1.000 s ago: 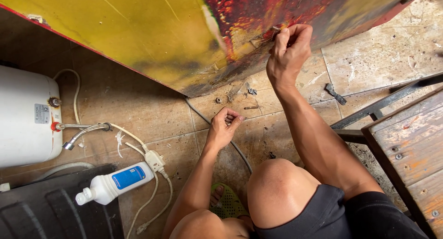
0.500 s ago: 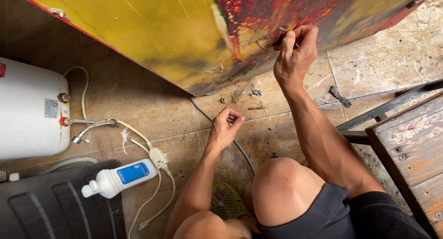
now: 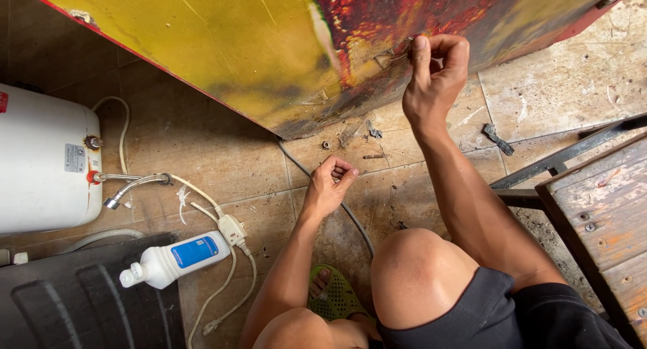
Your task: Scraping residue and stickers off a large metal cooler surface using a small tool and fingers, followed by cleaning with a cloth.
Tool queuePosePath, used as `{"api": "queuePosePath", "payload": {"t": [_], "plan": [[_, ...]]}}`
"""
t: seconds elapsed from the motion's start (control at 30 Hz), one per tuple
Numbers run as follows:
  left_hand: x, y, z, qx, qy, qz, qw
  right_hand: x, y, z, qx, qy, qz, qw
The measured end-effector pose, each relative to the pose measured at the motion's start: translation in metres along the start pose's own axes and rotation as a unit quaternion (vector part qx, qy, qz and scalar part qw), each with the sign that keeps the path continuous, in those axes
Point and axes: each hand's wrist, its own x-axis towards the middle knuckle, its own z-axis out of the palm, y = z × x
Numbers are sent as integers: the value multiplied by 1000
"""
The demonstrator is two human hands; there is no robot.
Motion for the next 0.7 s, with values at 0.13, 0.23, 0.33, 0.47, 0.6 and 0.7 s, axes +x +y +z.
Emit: {"api": "queuePosePath", "payload": {"t": [0.13, 0.23, 0.33, 0.47, 0.6, 0.7], "plan": [[-1, 6, -9, 9, 15, 13, 1000, 8, -10, -18, 69, -97, 4, 993], [-5, 10, -11, -30, 7, 25, 999, 7, -16, -24, -27, -82, -59, 995], [-2, 15, -12, -15, 14, 32, 999, 12, -19, -25, -100, -77, -136, 983], [1, 27, -12, -34, 7, 37, 999, 13, -24, -23, -76, -79, -150, 983], [10, 54, -12, -47, -12, 120, 992, 5, 5, -27, 11, -71, -137, 988], [9, 123, -27, -20, -35, 154, 987, -3, -16, -23, 132, -80, -9, 988]]}}
